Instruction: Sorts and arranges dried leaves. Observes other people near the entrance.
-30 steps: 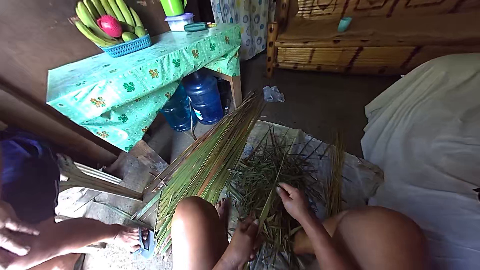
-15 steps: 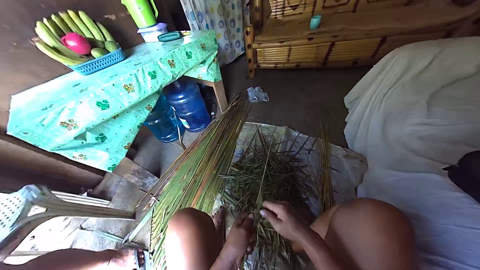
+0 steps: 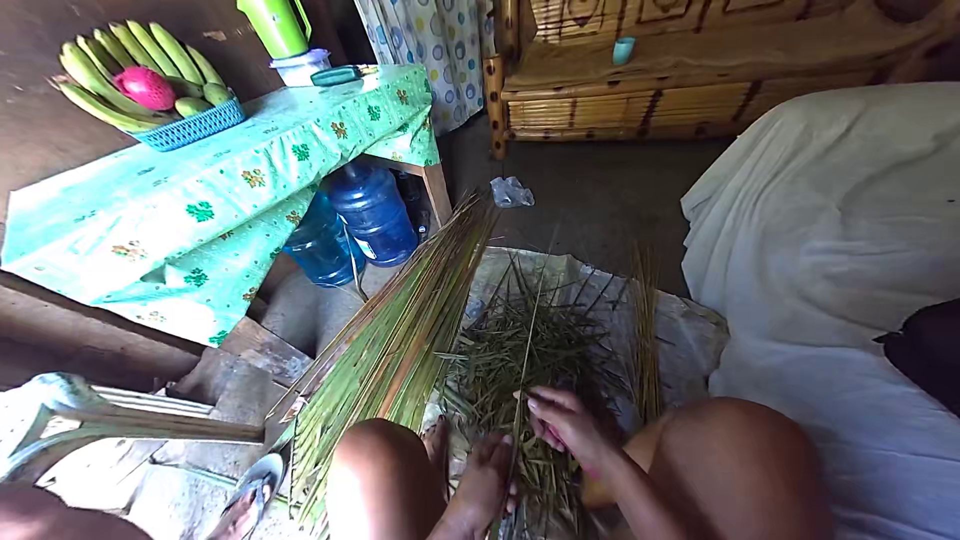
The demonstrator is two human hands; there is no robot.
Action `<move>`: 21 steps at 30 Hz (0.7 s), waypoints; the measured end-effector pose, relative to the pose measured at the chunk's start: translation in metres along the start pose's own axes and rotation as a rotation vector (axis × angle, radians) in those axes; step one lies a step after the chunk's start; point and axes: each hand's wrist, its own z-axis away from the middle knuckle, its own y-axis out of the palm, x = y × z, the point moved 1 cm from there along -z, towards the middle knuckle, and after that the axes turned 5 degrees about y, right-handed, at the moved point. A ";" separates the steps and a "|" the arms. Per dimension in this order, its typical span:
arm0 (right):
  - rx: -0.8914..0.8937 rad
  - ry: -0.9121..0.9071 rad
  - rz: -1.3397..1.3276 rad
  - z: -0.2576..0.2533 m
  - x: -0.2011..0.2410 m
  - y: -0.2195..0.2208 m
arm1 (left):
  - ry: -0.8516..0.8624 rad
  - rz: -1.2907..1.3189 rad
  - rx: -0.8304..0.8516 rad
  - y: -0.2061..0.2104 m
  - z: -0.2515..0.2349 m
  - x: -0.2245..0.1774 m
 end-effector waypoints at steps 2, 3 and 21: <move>-0.065 -0.033 -0.024 -0.005 0.002 -0.005 | -0.003 0.017 0.044 -0.002 0.004 0.006; -0.093 -0.051 -0.014 -0.007 0.003 -0.008 | -0.006 0.029 0.054 -0.004 0.006 0.008; -0.263 -0.197 0.618 -0.016 -0.003 -0.030 | -0.047 0.041 0.035 -0.005 0.021 0.014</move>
